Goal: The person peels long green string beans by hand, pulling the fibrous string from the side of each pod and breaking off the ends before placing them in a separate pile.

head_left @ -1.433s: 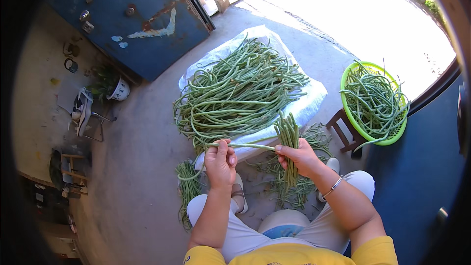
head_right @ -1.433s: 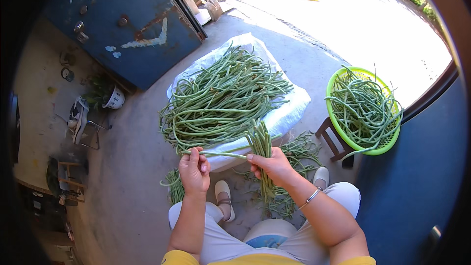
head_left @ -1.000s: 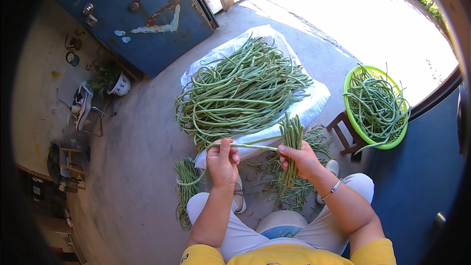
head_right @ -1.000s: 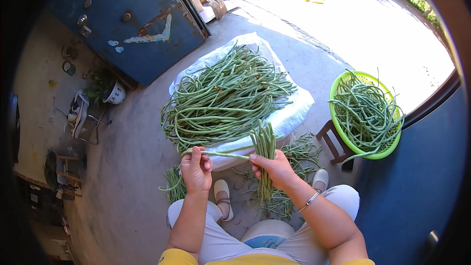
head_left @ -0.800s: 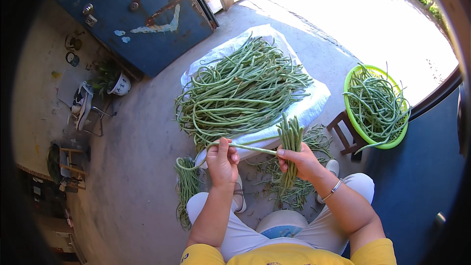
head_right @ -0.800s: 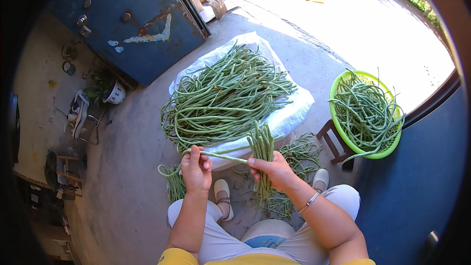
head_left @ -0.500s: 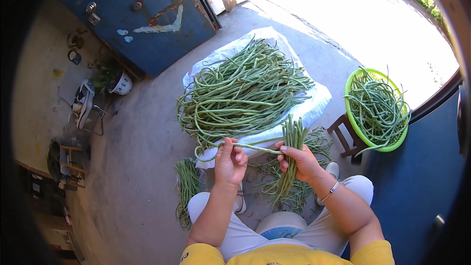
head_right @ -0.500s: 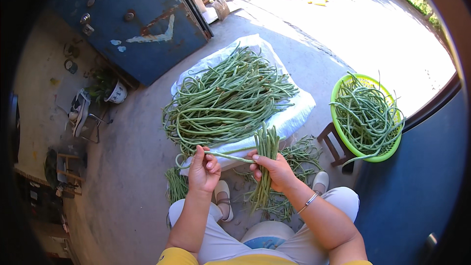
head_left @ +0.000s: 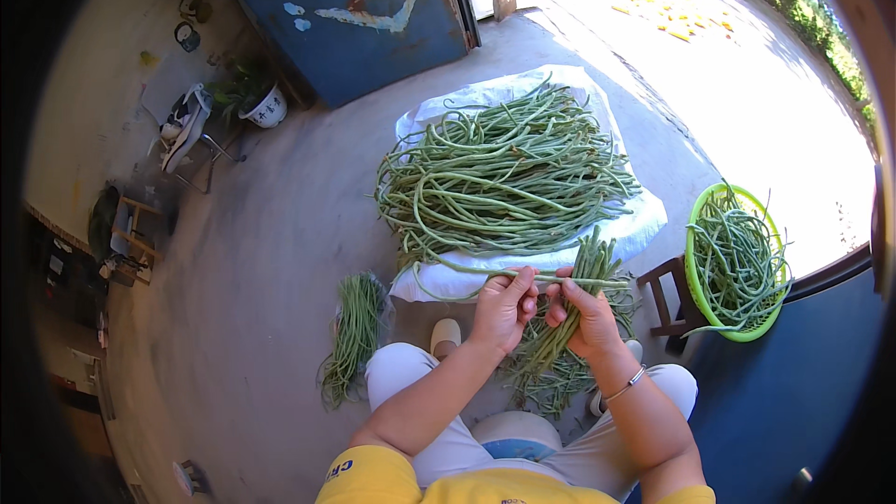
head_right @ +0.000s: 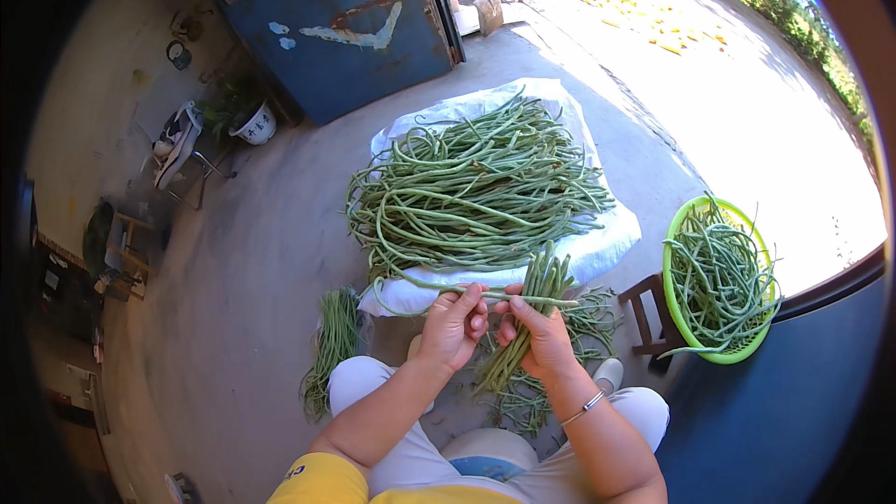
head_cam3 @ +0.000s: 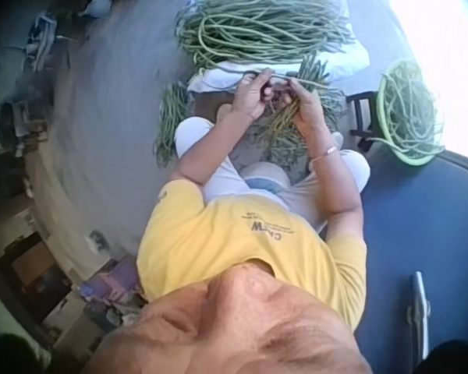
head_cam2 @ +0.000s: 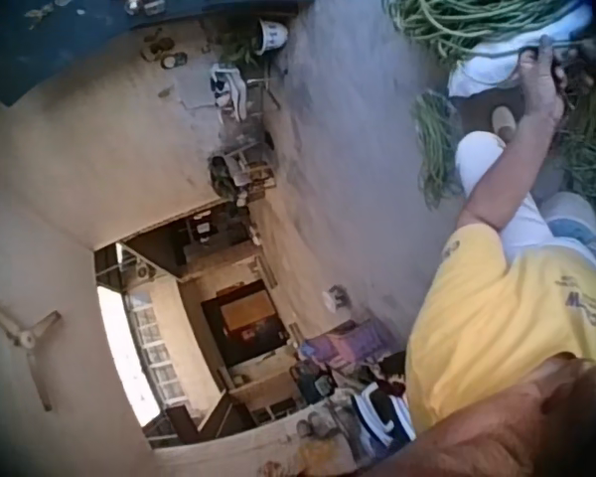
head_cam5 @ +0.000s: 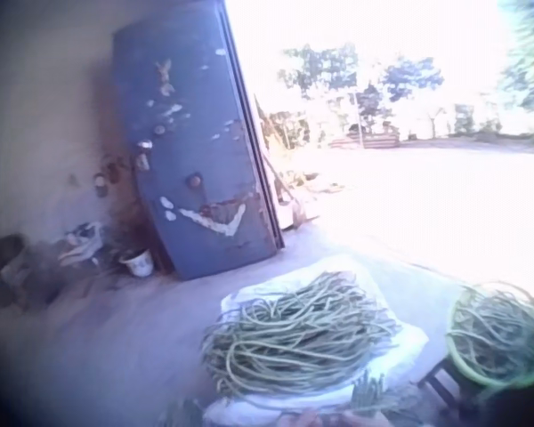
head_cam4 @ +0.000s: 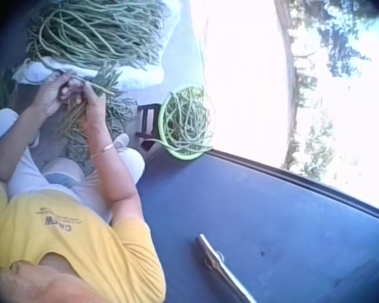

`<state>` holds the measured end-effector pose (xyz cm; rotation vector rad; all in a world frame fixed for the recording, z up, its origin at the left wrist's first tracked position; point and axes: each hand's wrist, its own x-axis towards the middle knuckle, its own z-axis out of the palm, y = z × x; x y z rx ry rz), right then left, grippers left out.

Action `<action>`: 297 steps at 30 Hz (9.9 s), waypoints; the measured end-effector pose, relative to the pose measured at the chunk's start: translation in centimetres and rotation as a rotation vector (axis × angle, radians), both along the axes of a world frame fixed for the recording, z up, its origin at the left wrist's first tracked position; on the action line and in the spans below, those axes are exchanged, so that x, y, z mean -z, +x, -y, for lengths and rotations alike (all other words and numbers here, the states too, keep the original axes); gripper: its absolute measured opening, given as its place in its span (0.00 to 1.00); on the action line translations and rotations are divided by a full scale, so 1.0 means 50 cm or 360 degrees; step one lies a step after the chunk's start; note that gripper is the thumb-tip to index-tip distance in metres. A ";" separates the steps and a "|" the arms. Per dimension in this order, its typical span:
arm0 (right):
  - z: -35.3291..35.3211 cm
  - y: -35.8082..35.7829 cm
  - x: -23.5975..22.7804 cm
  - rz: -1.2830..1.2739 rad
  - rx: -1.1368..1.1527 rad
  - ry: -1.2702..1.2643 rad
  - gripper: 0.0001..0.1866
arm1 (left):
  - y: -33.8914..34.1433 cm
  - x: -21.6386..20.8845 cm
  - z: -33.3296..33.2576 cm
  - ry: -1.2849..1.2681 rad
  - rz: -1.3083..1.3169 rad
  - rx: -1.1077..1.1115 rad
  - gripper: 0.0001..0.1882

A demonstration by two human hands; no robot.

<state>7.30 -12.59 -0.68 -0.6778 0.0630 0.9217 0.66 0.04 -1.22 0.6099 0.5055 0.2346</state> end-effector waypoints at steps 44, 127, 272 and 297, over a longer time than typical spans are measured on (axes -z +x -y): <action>0.088 0.101 0.011 0.0139 0.0555 -0.0382 0.08 | -0.005 0.067 -0.193 0.0219 -0.0536 -0.0075 0.09; -0.402 -0.036 0.111 0.3302 -0.0291 -0.2130 0.30 | -0.590 0.660 -0.743 0.1967 -0.2041 -0.0187 0.20; 0.054 0.080 0.018 0.0657 -0.0009 -0.0423 0.09 | -0.020 -0.022 0.011 0.1324 -0.0172 0.0920 0.10; 0.107 0.100 0.006 0.0770 -0.0152 -0.0574 0.11 | -0.002 0.002 0.037 0.1386 -0.0139 0.0951 0.07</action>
